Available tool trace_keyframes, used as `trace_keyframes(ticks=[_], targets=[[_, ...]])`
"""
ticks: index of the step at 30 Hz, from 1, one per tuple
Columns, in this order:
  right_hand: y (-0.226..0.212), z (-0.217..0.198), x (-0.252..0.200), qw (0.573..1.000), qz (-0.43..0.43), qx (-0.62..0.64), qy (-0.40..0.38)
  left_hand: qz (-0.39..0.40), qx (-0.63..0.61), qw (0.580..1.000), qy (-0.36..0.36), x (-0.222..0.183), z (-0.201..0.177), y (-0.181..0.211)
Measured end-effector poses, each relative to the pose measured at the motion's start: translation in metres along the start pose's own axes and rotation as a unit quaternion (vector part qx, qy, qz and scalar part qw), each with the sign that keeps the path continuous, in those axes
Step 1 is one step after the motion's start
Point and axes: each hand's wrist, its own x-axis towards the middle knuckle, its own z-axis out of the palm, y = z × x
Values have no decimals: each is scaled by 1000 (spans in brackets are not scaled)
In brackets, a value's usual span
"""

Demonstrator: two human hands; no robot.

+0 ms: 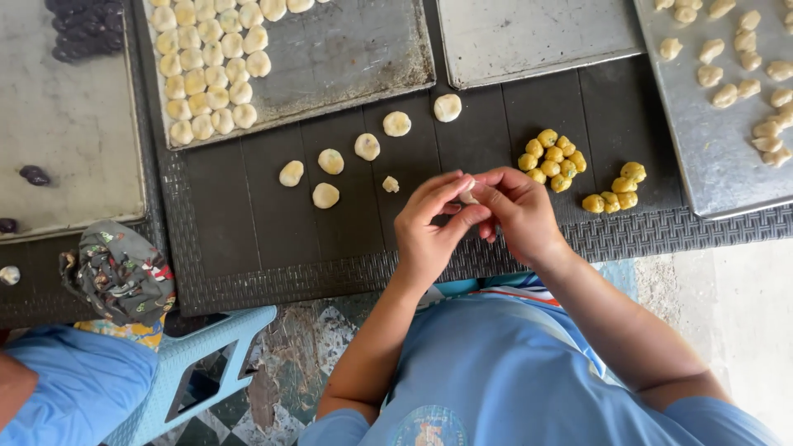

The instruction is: Shaping small pieces of dough by adding filling and folding them into dumplings, then arranging them on a baking tray.

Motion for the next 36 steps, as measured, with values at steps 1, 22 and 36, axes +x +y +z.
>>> trace_keyframes(ticks=[1,22,36], targets=[[-8,4,-6,1000,1,-1,2,-2,-1,1000,-1,-1,-5,-2],[-26,-17,14,835,-267,-471,-99,-23,173,974,-148,-22,-18,-38],[-54,7,65,618,42,-691,-372,100,380,917,-63,-4,-73,-60]])
